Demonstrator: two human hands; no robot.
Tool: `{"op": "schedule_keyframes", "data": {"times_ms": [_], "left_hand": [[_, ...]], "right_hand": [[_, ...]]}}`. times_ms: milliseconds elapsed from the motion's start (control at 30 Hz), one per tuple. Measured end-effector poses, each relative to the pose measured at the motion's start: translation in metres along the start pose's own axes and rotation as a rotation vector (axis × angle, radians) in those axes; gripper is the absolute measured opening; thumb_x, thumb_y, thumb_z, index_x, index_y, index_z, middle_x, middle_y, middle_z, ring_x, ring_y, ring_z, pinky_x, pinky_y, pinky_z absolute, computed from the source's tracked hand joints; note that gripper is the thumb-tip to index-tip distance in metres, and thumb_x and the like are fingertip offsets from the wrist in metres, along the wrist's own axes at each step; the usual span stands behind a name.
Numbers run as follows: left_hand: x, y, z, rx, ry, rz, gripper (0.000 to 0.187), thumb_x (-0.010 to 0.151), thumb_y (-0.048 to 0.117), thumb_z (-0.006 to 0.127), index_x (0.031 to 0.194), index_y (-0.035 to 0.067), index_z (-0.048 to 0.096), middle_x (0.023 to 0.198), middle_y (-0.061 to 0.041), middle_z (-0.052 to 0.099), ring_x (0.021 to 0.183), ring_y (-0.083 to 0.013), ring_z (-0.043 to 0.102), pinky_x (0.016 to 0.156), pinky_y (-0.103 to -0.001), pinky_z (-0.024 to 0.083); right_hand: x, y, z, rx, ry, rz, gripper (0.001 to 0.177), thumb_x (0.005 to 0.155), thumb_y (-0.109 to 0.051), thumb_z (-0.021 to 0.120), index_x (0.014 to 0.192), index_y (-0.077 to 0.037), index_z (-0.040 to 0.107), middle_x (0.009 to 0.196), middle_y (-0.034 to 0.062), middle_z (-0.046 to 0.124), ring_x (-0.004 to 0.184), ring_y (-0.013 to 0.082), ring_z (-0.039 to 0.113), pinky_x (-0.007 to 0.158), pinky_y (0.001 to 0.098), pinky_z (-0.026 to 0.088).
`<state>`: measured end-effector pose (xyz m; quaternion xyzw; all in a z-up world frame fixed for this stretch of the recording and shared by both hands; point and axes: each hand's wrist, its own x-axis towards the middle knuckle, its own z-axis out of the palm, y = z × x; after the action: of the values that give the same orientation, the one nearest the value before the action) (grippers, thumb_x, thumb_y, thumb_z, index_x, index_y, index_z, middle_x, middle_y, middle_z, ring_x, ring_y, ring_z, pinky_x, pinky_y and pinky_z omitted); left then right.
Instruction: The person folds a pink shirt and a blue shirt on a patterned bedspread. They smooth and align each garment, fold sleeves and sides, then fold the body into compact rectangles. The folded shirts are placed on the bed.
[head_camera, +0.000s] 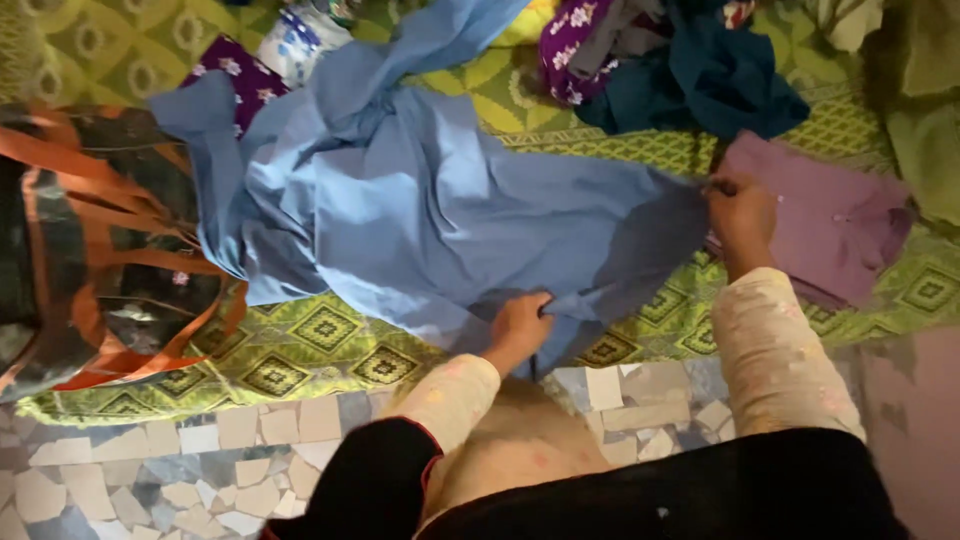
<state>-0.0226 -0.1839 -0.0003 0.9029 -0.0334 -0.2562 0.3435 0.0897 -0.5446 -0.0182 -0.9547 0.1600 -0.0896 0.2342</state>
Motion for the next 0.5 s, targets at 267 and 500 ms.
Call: {"op": "schedule_keyframes", "data": {"times_ms": [267, 500], "left_hand": [[-0.004, 0.022, 0.129, -0.139, -0.299, 0.707, 0.035, 0.08, 0.025, 0.075, 0.113, 0.012, 0.075, 0.101, -0.019, 0.074, 0.087, -0.0395, 0.07, 0.074, -0.048, 0.054], [-0.01, 0.058, 0.11, -0.142, -0.564, 0.419, 0.03, 0.085, 0.03, 0.072, 0.106, 0.008, 0.072, 0.098, -0.021, 0.072, 0.086, -0.0396, 0.07, 0.073, -0.047, 0.055]], "right_hand": [[0.057, 0.107, 0.014, 0.82, -0.071, 0.67, 0.02, 0.111, -0.023, 0.049, 0.126, -0.01, 0.053, 0.079, 0.0073, 0.064, 0.067, 0.0238, 0.066, 0.054, 0.0344, 0.054], [0.038, 0.084, 0.019, 0.398, -0.267, 0.638, 0.027, 0.09, -0.019, 0.084, 0.083, -0.003, 0.063, 0.071, 0.0093, 0.064, 0.064, 0.0203, 0.061, 0.054, 0.0368, 0.048]]}}
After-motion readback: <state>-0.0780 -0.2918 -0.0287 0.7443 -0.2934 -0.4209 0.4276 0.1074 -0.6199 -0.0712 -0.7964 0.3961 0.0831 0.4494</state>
